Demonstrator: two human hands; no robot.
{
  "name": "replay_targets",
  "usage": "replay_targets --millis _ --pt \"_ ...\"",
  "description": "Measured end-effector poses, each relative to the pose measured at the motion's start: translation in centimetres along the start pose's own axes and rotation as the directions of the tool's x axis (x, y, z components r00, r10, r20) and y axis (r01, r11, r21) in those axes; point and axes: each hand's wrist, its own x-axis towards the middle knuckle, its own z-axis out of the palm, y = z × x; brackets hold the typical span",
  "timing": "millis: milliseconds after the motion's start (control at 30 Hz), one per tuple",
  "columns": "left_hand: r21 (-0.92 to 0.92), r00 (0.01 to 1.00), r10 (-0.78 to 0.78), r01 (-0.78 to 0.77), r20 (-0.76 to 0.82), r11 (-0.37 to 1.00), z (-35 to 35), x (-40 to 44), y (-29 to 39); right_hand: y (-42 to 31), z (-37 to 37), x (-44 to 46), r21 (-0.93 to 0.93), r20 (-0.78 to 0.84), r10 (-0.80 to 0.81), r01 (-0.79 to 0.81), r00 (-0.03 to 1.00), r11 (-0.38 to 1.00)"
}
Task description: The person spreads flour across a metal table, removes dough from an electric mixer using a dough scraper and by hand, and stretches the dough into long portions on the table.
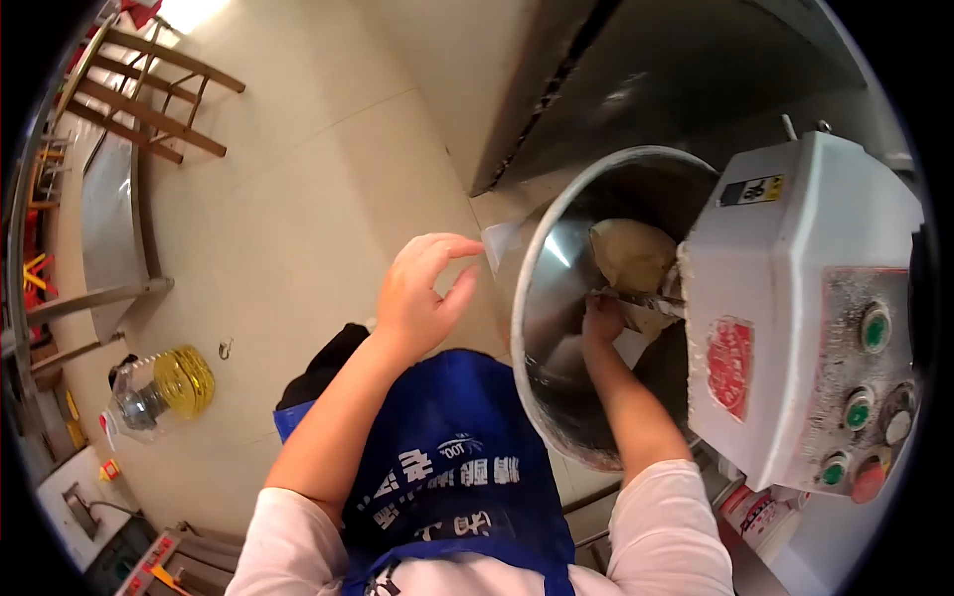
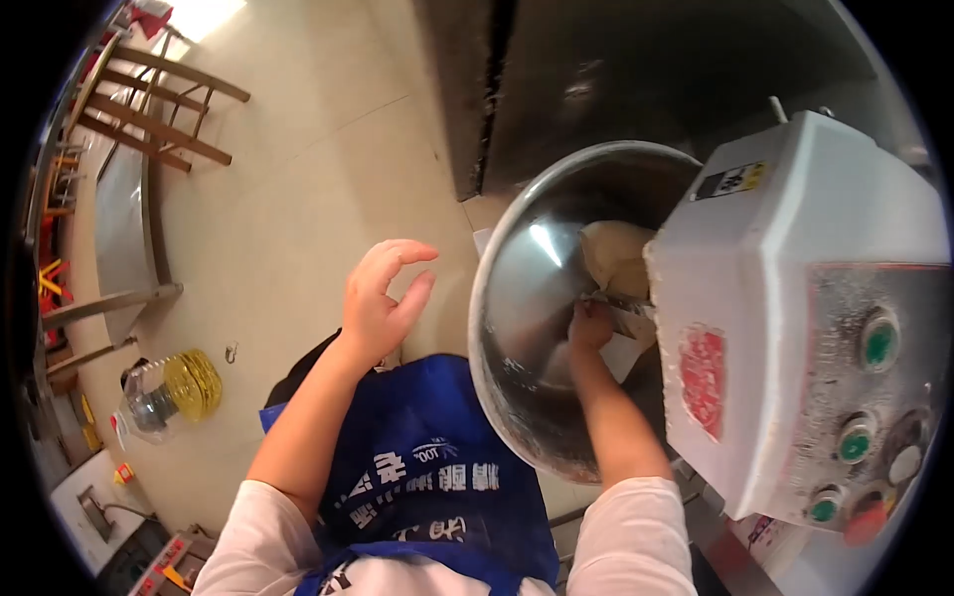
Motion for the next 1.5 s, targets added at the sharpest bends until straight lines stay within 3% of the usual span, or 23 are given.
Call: replay_targets --millis 67,133,200,267,400,467,500,567,700,800,867,900,933,967,1000,1067,1100,1167,1200,1267,1367,1500 --pt "-0.027 0.998 0.031 -0.03 0.048 0.999 -1.0 -0.4 0.0 2.4 0.2 1.7 0.046 0.084 -0.054 0.05 0.995 0.998" --pt "0.023 0.996 0.074 -0.075 0.05 0.997 -1.6 -0.9 0.2 2.1 -2.0 2.6 0.284 0.421 -0.068 -0.06 0.905 0.957" --pt "0.029 0.994 0.089 -0.091 0.064 0.995 -2.1 -1.2 0.5 2.0 -3.2 2.8 0.205 0.425 -0.086 -0.003 0.901 0.979" --pt "0.042 0.993 0.099 -0.103 0.071 0.994 -2.4 -1.8 1.0 2.2 -3.4 3.2 0.02 0.267 -0.412 0.422 0.871 0.906" --pt "0.109 0.992 0.058 -0.07 0.11 0.992 -2.5 -2.5 1.7 2.1 -3.7 2.7 -0.12 0.188 -0.537 0.561 0.823 0.819" --pt "0.135 0.991 0.054 -0.071 0.125 0.988 -2.1 -2.7 2.1 0.3 -4.0 0.8 0.076 0.082 -0.44 0.434 0.894 0.897" --pt "0.146 0.988 0.064 -0.085 0.142 0.986 -1.9 -2.7 2.4 0.5 -3.6 1.2 0.074 0.086 -0.447 0.441 0.891 0.894" --pt "0.16 0.985 0.07 -0.095 0.157 0.983 -1.5 -2.8 3.2 1.5 -1.6 2.2 0.096 0.124 -0.231 0.22 0.965 0.971" --pt "0.129 0.97 0.139 -0.167 0.199 0.977 -0.9 -3.0 4.1 2.4 0.2 2.7 0.01 0.081 -0.177 0.176 0.981 0.984" --pt "0.109 0.968 0.155 -0.179 0.197 0.978 -0.4 -3.1 4.3 4.0 0.6 3.7 0.049 0.157 -0.185 0.179 0.97 0.983" --pt "0.107 0.97 0.16 -0.181 0.183 0.978 -0.4 -3.1 4.2 1.2 -3.0 2.2 -0.243 0.516 -0.057 0.209 0.855 0.947" --pt "0.104 0.971 0.167 -0.186 0.172 0.977 -0.5 -3.0 4.3 -1.1 -5.3 1.0 -0.248 0.519 -0.052 0.208 0.853 0.946" --pt "0.101 0.972 0.175 -0.192 0.158 0.976 -0.6 -3.0 4.5 -3.9 -7.8 -0.4 -0.286 0.639 -0.241 0.517 0.73 0.807" --pt "0.1 0.973 0.172 -0.189 0.155 0.977 -0.6 -3.0 4.6 -5.5 -8.8 -1.0 -0.268 0.754 -0.372 0.771 0.541 0.578" --pt "0.105 0.974 0.175 -0.191 0.14 0.976 -0.7 -2.9 4.8 -6.0 -8.2 -0.6 -0.27 0.755 -0.373 0.774 0.539 0.573" --pt "0.113 0.977 0.175 -0.189 0.124 0.975 -0.6 -2.9 4.8 -7.4 -6.2 1.0 -0.327 0.557 -0.699 0.892 0.45 0.313" --pt "0.116 0.977 0.179 -0.193 0.119 0.974 -0.4 -2.8 4.7 -8.4 -5.8 1.7 -0.327 0.556 -0.699 0.891 0.45 0.314" --pt "0.119 0.975 0.19 -0.203 0.115 0.972 -0.2 -2.6 4.7 -10.8 -5.7 3.0 -0.541 0.666 -0.464 0.806 0.584 0.24" --pt "0.121 0.976 0.188 -0.201 0.107 0.972 -0.2 -2.6 4.7 -11.5 -5.4 3.3 -0.541 0.664 -0.465 0.806 0.585 0.242" --pt "0.122 0.979 0.177 -0.189 0.104 0.974 -0.1 -2.5 4.4 -12.6 -4.5 3.4 -0.618 0.692 -0.269 0.742 0.671 0.259" --pt "0.121 0.978 0.189 -0.2 0.092 0.972 -0.1 -2.7 4.4 -12.6 -3.5 4.2 -0.631 0.693 -0.146 0.692 0.706 0.35" --pt "0.145 0.984 0.16 -0.17 0.074 0.975 -0.6 -2.8 4.5 -11.5 -2.7 5.3 -0.678 0.622 -0.209 0.653 0.755 0.339"
